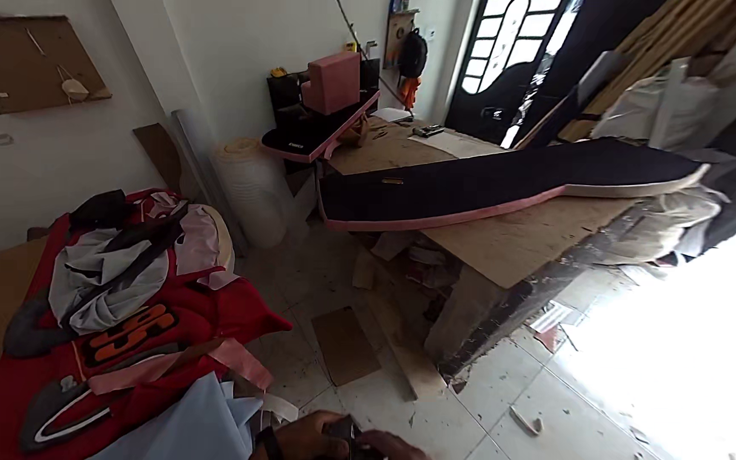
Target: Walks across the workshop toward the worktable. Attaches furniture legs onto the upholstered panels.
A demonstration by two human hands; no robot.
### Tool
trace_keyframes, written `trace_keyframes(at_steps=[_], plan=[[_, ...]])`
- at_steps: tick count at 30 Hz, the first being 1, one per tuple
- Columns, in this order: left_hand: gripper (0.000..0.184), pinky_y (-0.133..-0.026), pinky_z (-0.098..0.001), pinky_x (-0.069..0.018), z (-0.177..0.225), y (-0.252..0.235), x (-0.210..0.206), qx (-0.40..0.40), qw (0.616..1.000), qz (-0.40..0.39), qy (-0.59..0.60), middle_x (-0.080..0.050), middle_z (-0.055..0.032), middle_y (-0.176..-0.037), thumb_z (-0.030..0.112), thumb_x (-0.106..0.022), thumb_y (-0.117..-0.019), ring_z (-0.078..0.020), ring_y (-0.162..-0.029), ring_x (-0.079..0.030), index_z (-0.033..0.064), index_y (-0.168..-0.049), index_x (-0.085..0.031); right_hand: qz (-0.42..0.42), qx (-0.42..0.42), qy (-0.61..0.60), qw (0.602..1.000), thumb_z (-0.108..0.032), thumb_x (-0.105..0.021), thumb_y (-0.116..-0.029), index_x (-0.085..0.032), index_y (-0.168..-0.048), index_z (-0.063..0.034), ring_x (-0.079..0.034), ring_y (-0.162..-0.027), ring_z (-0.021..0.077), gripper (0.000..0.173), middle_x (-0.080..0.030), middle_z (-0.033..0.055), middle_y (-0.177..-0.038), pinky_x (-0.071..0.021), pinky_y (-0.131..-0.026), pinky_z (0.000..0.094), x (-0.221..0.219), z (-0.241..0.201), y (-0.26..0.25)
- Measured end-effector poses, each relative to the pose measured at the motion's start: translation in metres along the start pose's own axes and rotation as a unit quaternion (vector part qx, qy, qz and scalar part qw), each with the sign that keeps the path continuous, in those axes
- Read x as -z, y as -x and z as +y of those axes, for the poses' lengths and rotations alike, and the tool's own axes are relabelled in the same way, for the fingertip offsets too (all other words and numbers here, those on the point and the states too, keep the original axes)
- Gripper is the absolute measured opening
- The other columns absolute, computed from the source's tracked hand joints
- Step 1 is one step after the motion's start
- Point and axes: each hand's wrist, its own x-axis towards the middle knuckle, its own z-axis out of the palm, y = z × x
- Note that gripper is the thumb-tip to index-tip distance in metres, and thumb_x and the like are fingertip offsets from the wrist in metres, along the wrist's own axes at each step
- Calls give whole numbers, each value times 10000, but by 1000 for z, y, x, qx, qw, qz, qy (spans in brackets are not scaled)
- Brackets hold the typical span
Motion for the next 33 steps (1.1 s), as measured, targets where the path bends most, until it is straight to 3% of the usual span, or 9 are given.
trace_keyframes(at_steps=[2,5,9,16,22,27,29,31,33], plan=[[638,-1023,-457,-528,15,-39,43,19,998,46,-33,-677,-143,-1237,464,-711,-931,-212,-1115,-664,37,-1385,-572,-51,-12,-50,997,-367,-857,-835,-599,-1385,-205,-727,-992,210,629,-702,48,-1241,-626,-878,484,34,31,-66],[601,-1002,-459,-542,36,-95,114,57,997,37,-21,-677,-147,-1224,445,-701,-952,-216,-1091,-672,45,-1381,-570,-80,-4,-168,983,-323,-834,-870,-516,-1422,-227,-727,-1006,157,644,-700,-9,-1240,-648,-866,411,54,88,-148],[598,-990,-444,-552,83,-165,233,48,998,-4,27,-673,-167,-1221,419,-669,-985,-217,-1077,-680,4,-1396,-540,21,25,-286,958,-315,-832,-858,-538,-1411,-146,-731,-904,222,648,-728,86,-1127,-645,-746,387,84,121,-263],[579,-947,-463,-571,218,-291,397,46,994,-94,-38,-695,-159,-1159,459,-670,-977,-219,-1026,-696,15,-1338,-581,199,53,-325,923,-265,-810,-862,-563,-1383,-84,-703,-1054,221,604,-687,108,-1238,-625,-885,370,182,106,-417],[555,-907,-465,-594,364,-477,511,-10,974,-122,-192,-720,-165,-1091,414,-749,-934,-231,-970,-715,6,-1286,-617,361,58,-277,889,-293,-810,-869,-552,-1386,-52,-705,-1044,255,626,-693,125,-1216,-637,-852,396,324,137,-556],[591,-969,-482,-557,444,-667,585,-43,923,-174,-340,-717,-160,-1120,482,-759,-907,-228,-1040,-697,26,-1267,-652,485,10,-243,840,-273,-806,-854,-595,-1373,-102,-732,-942,249,586,-732,115,-1110,-647,-790,383,434,211,-658],[569,-966,-484,-560,449,-728,603,-37,911,-197,-359,-718,-158,-1113,461,-771,-903,-231,-1031,-699,26,-1253,-659,513,-30,-221,829,-251,-808,-852,-618,-1366,-155,-723,-1015,215,555,-721,54,-1195,-644,-837,381,459,241,-686],[575,-973,-495,-555,444,-777,616,-21,898,-228,-376,-717,-157,-1123,464,-783,-892,-239,-1041,-696,33,-1253,-662,524,-61,-193,827,-251,-790,-879,-636,-1361,-206,-641,-1233,197,508,-576,-6,-1470,-622,-947,397,467,269,-704],[596,-999,-516,-542,434,-811,627,-17,889,-235,-393,-714,-147,-1159,488,-799,-867,-242,-1084,-687,67,-1268,-671,542,-74,-163,821,-289,-745,-913,-691,-1296,-210,-556,-1346,207,395,-485,-6,-1557,-596,-1004,406,474,290,-716]])
